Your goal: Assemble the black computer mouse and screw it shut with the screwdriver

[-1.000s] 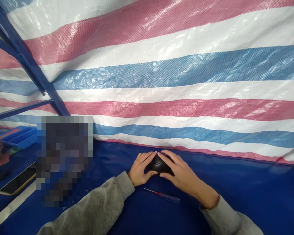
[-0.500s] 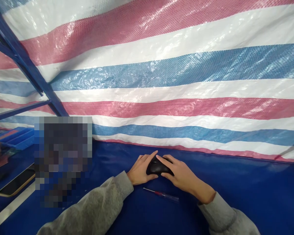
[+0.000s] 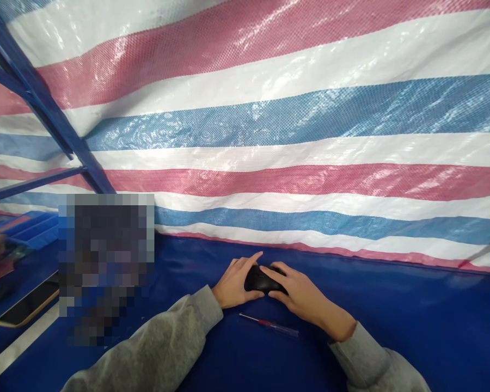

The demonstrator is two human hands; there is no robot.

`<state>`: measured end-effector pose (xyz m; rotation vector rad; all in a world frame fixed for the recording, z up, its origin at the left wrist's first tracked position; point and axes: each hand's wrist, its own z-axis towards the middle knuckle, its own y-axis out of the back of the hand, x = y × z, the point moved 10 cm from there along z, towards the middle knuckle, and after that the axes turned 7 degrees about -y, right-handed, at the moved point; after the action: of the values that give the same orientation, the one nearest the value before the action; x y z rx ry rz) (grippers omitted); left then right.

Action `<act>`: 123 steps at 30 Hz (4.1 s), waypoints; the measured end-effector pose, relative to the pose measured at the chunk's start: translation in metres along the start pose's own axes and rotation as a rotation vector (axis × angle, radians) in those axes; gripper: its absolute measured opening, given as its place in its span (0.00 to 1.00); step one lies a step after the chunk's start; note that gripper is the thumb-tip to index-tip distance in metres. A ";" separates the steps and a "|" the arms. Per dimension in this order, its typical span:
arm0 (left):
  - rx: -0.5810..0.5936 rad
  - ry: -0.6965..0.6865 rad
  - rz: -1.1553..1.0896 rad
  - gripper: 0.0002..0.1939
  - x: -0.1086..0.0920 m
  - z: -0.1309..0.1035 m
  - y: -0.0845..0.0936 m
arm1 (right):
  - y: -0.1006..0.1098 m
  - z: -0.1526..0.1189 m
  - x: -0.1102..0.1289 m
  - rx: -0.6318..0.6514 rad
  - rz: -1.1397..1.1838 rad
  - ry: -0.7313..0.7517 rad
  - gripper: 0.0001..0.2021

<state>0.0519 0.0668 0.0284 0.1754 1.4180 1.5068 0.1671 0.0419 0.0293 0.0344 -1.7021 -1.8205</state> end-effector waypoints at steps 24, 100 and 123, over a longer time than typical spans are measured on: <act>-0.052 -0.021 0.015 0.45 -0.001 -0.001 0.003 | -0.009 0.000 -0.006 0.110 -0.005 -0.099 0.31; -0.538 0.030 -0.172 0.14 0.011 -0.013 0.053 | 0.125 0.016 0.042 -0.174 0.059 -0.263 0.13; -0.417 -0.178 -0.041 0.16 -0.011 -0.009 0.034 | 0.105 0.017 0.060 -0.180 0.360 -0.238 0.12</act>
<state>0.0319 0.0602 0.0584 0.0207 0.9384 1.6727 0.1560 0.0340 0.1504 -0.5487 -1.5679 -1.7438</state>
